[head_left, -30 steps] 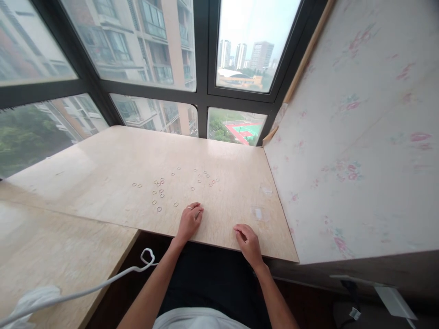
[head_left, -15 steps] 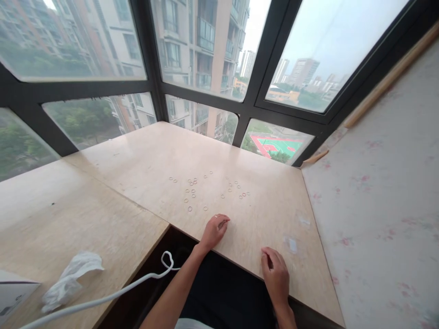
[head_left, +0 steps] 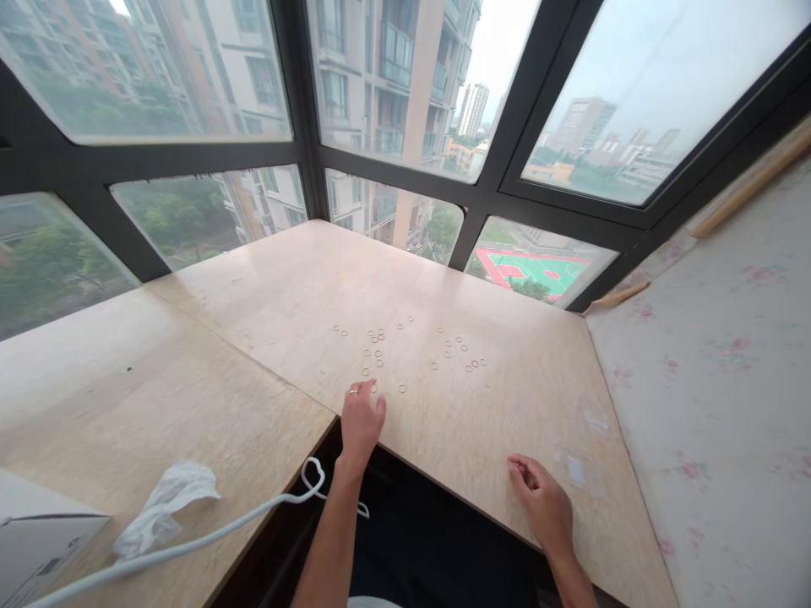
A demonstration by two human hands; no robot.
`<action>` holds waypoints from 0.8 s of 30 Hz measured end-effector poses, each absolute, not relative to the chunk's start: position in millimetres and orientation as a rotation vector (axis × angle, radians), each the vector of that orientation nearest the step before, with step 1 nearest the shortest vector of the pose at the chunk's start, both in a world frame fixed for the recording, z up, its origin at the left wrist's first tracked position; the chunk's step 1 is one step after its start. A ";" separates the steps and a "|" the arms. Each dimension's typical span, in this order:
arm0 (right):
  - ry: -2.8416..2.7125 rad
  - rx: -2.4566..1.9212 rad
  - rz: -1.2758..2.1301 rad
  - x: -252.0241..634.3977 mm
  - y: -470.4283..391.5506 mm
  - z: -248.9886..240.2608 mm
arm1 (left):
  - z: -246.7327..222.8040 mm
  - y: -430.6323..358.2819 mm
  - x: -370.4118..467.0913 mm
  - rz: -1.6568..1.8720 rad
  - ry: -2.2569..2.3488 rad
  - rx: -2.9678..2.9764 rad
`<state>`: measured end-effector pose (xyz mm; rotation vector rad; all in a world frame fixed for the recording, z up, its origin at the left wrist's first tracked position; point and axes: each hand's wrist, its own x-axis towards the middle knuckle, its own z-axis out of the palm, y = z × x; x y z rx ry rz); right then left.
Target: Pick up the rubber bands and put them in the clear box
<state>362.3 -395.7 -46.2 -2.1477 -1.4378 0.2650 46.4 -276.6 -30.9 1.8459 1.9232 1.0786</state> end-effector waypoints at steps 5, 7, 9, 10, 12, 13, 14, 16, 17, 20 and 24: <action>-1.394 -2.285 0.206 356.9 -388.6 -41.8 | -31.4 -253.6 21.6 0.781 1.985 1.952; -1.413 -2.296 0.186 355.1 -388.2 -41.5 | -28.5 -250.3 20.5 0.695 1.963 1.950; -1.435 -2.305 0.149 353.9 -388.1 -41.7 | -25.4 -248.4 21.5 0.632 1.960 1.958; -1.443 -2.312 0.129 353.5 -387.9 -41.8 | -24.2 -247.7 22.2 0.608 1.960 1.973; -1.454 -2.322 0.098 352.8 -387.6 -42.2 | -23.1 -246.1 23.4 0.576 1.957 2.015; -1.455 -2.321 0.090 352.5 -387.5 -42.4 | -23.0 -245.2 23.9 0.568 1.959 2.033; -1.455 -2.318 0.084 352.3 -387.5 -42.5 | -23.2 -244.5 24.3 0.565 1.960 2.046; -1.454 -2.307 0.082 351.7 -387.7 -42.5 | -23.7 -243.2 25.5 0.589 1.950 2.034; -1.451 -2.304 0.086 351.4 -388.0 -42.5 | -23.8 -242.7 26.7 0.619 1.932 2.001; -1.427 -2.300 0.103 350.7 -388.6 -42.4 | -22.7 -242.5 35.0 0.786 1.769 1.820; -1.387 -2.199 0.096 350.7 -388.5 -43.0 | -16.3 -246.5 62.8 1.053 1.430 1.547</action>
